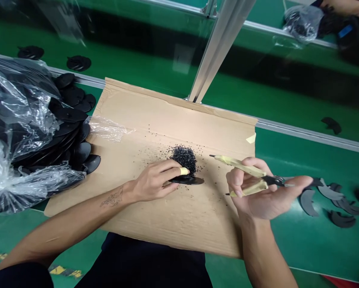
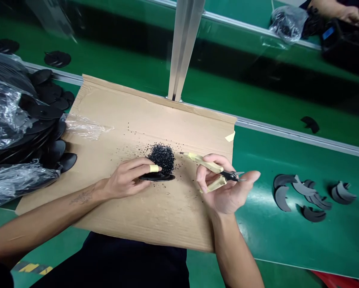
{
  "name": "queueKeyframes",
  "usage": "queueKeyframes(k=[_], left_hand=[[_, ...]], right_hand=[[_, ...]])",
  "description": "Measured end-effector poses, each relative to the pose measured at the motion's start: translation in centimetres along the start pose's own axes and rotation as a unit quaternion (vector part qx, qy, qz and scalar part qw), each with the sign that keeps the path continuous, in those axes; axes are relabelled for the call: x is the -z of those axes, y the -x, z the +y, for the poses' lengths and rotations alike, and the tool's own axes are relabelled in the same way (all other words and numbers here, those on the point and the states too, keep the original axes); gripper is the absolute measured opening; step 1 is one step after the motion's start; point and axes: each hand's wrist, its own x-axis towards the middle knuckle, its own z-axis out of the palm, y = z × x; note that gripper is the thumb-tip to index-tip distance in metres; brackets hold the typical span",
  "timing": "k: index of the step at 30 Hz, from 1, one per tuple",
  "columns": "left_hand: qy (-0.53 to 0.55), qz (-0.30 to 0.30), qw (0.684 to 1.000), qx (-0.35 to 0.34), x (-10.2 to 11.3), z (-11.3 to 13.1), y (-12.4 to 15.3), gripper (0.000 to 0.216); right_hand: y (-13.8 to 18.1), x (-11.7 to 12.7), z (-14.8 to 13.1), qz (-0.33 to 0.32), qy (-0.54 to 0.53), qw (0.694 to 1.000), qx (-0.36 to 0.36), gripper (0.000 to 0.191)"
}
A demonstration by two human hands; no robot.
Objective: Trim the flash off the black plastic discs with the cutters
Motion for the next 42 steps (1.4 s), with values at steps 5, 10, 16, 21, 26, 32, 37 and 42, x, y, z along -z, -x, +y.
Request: queueKeyframes(k=[5,10,16,21,26,32,37,42], left_hand=[[0.003,-0.004,1.0,0.005,0.0,-0.1,0.1,0.021],[0.01,-0.003,1.0,0.012,-0.1,0.0,0.2,0.024],[0.01,-0.002,1.0,0.009,0.0,0.0,0.1,0.024],[0.012,-0.001,1.0,0.011,-0.1,0.0,0.2,0.023],[0.015,0.015,0.999,0.027,-0.1,0.2,0.2,0.026],[0.018,0.034,0.999,0.018,-0.1,0.2,0.0,0.024],[0.032,0.041,0.998,0.019,-0.2,0.0,0.2,0.019],[0.039,0.041,0.998,0.027,-0.2,0.0,0.2,0.016]], right_hand=[[-0.1,-1.0,-0.1,0.061,0.012,0.997,0.035,0.051],[-0.1,-1.9,0.3,0.103,0.019,0.993,0.06,0.016],[0.0,-1.1,0.4,0.105,0.005,0.994,0.023,0.034],[-0.2,-0.3,0.6,0.082,-0.004,0.997,0.012,0.058],[-0.5,-0.3,0.7,0.041,0.001,0.998,0.043,0.063],[-0.2,1.0,0.8,0.017,-0.038,0.999,-0.007,0.076],[-0.2,1.4,1.2,0.029,-0.026,0.999,0.025,0.07],[-0.4,1.4,1.8,0.005,-0.041,0.998,0.053,0.065]])
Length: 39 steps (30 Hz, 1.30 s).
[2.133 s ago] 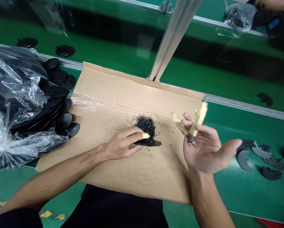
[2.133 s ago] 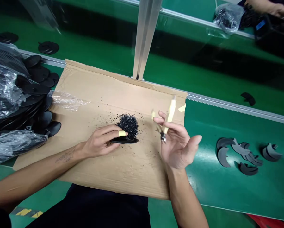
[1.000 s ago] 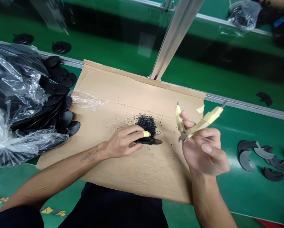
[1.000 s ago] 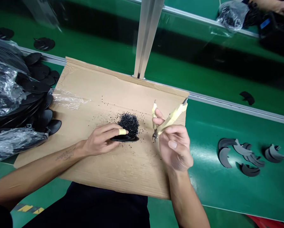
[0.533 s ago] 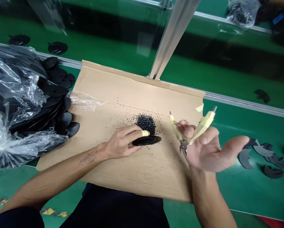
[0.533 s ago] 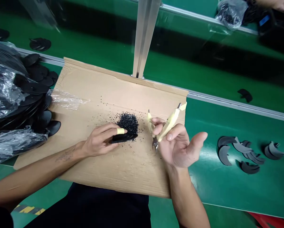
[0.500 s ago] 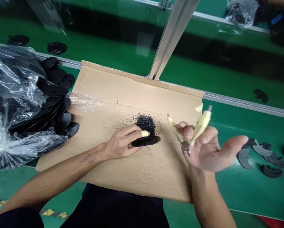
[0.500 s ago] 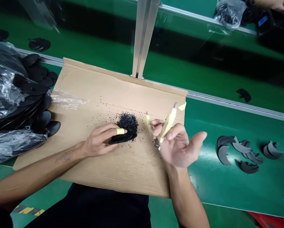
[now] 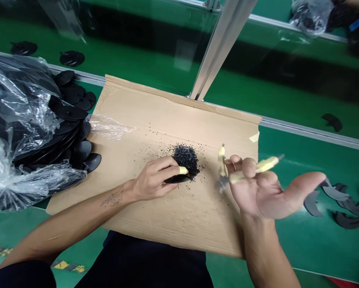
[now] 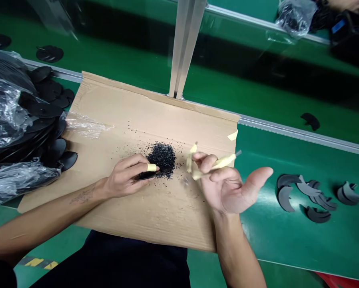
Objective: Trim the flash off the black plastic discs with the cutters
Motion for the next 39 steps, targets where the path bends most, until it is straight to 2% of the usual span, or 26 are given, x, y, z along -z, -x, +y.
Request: queueKeyframes(k=[3,8,12,18,21,26,29,34,39], left_hand=[[0.001,0.002,1.0,-0.003,0.0,0.0,0.0,0.017],[-0.003,0.0,1.0,-0.004,-0.1,-0.1,0.1,0.016],[0.002,0.004,1.0,-0.001,-0.1,-0.1,0.2,0.018],[0.0,0.002,1.0,-0.003,0.0,0.0,0.1,0.017],[-0.001,0.001,1.0,-0.005,0.0,-0.1,0.1,0.015],[-0.002,0.004,1.0,-0.007,-0.1,-0.1,0.1,0.017],[-0.002,0.002,1.0,-0.01,-0.1,-0.1,0.1,0.016],[-0.004,0.009,1.0,-0.01,-0.1,-0.1,0.0,0.016],[-0.004,0.004,1.0,-0.011,-0.1,0.0,0.0,0.015]], right_hand=[[0.2,-0.2,-0.4,-0.029,-0.025,0.999,-0.035,0.062],[0.4,-1.2,-1.6,-0.023,-0.091,0.991,-0.097,0.06],[0.1,-1.3,-1.8,-0.08,-0.088,0.988,-0.099,0.061],[-0.2,-1.2,-2.2,-0.13,-0.068,0.983,-0.11,0.045],[-0.3,-1.7,-2.3,-0.093,-0.041,0.991,-0.087,0.037],[-0.1,-1.8,-1.9,0.054,-0.061,0.995,-0.05,0.019],[0.4,-0.9,-1.4,0.125,-0.06,0.988,-0.061,0.023],[1.1,-0.1,-0.8,0.152,-0.04,0.984,-0.08,0.029],[1.1,-1.1,-1.2,0.156,-0.012,0.983,-0.092,0.029]])
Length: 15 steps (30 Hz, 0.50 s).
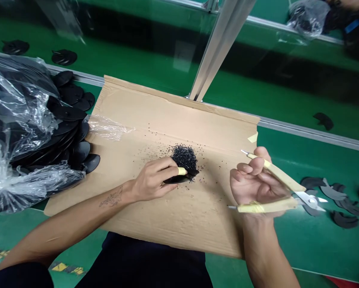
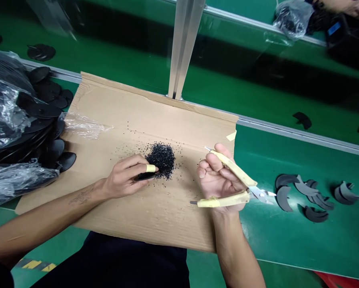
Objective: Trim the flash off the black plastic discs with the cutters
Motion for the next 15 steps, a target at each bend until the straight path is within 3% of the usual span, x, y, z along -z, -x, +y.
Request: queueKeyframes(k=[6,11,15], left_hand=[[-0.002,-0.009,1.0,0.012,0.0,-0.1,0.1,0.017],[0.015,-0.02,1.0,0.019,0.3,0.5,0.3,0.019],[0.019,-0.026,0.999,0.039,0.5,1.0,0.8,0.023]], right_hand=[[0.0,-1.1,-0.1,-0.029,-0.011,1.0,-0.002,0.021],[0.4,-1.5,-0.1,-0.013,-0.038,0.999,0.006,0.019],[0.7,-1.9,-0.3,0.004,-0.034,0.999,-0.032,0.03]])
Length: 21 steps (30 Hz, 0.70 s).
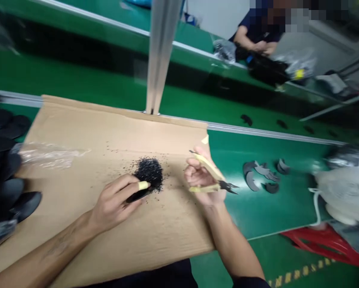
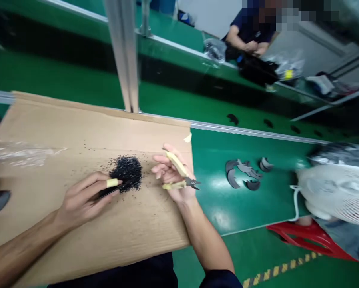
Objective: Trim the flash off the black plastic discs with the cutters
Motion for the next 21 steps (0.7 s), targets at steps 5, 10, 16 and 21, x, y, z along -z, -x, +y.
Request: queueKeyframes(k=[5,10,16,21], left_hand=[[0.006,0.004,1.0,-0.022,-0.2,-0.18,0.19,0.024],[0.005,0.005,1.0,-0.02,-0.34,-0.22,0.12,0.027],[0.006,0.011,1.0,-0.023,-0.23,-0.19,0.11,0.028],[0.003,0.006,1.0,-0.02,-0.11,-0.19,0.26,0.028]], right_hand=[[-0.29,0.33,0.2,0.025,0.012,0.999,0.019,0.052],[-0.43,0.54,0.42,0.021,-0.015,0.999,0.019,0.05],[-0.39,0.21,0.2,0.022,-0.039,0.999,-0.014,0.046],[-0.25,0.06,0.36,0.039,-0.035,0.999,-0.012,0.049]])
